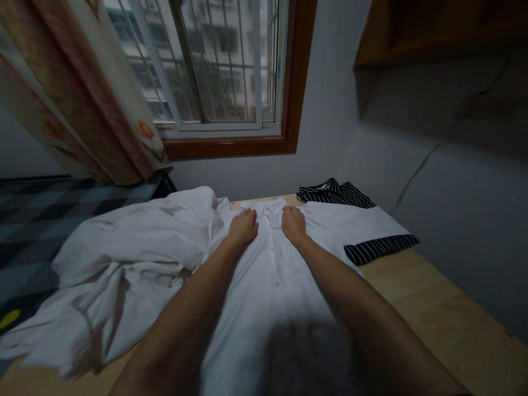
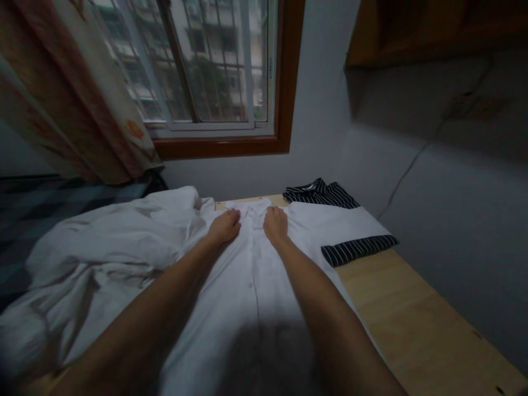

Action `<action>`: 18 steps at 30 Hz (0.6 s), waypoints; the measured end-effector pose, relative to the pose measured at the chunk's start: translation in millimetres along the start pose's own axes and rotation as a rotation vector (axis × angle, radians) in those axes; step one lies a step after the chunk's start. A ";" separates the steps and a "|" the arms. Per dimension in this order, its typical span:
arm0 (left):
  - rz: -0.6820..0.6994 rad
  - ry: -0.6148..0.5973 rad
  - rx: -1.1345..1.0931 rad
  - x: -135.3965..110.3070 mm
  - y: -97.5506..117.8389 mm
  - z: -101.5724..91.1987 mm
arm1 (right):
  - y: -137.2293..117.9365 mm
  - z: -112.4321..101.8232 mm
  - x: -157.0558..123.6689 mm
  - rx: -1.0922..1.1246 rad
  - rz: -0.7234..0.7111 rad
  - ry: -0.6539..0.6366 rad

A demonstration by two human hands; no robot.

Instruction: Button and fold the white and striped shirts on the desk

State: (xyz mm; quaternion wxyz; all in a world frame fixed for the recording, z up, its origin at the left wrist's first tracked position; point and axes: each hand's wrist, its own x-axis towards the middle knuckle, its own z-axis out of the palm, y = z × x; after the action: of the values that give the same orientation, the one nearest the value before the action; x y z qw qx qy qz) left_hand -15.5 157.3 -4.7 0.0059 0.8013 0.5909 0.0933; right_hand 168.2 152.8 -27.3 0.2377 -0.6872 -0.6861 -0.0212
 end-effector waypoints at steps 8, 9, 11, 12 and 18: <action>-0.205 -0.001 0.132 -47.5 -3.1 -13.3 | -35.5 -15.4 -32.9 -0.012 -0.051 -0.066; -0.229 0.011 0.122 -42.2 -2.8 -16.1 | -36.9 -14.7 -35.6 -0.025 -0.056 -0.071; -0.294 0.078 0.099 -27.2 -4.2 -21.2 | -35.9 -12.7 -38.4 -0.016 -0.043 -0.043; -0.323 0.120 0.087 -18.7 -6.2 -22.9 | -34.2 -11.7 -38.5 0.011 -0.036 -0.026; -0.405 0.153 -0.013 24.7 -27.9 -16.8 | -23.8 -7.2 -32.3 0.180 -0.006 0.010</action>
State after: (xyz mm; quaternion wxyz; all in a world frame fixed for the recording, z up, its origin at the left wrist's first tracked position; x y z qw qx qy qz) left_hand -37.5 187.5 11.9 -0.0152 0.6566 0.7381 0.1546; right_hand 145.8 118.8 -25.4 0.3017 -0.6609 -0.6861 0.0367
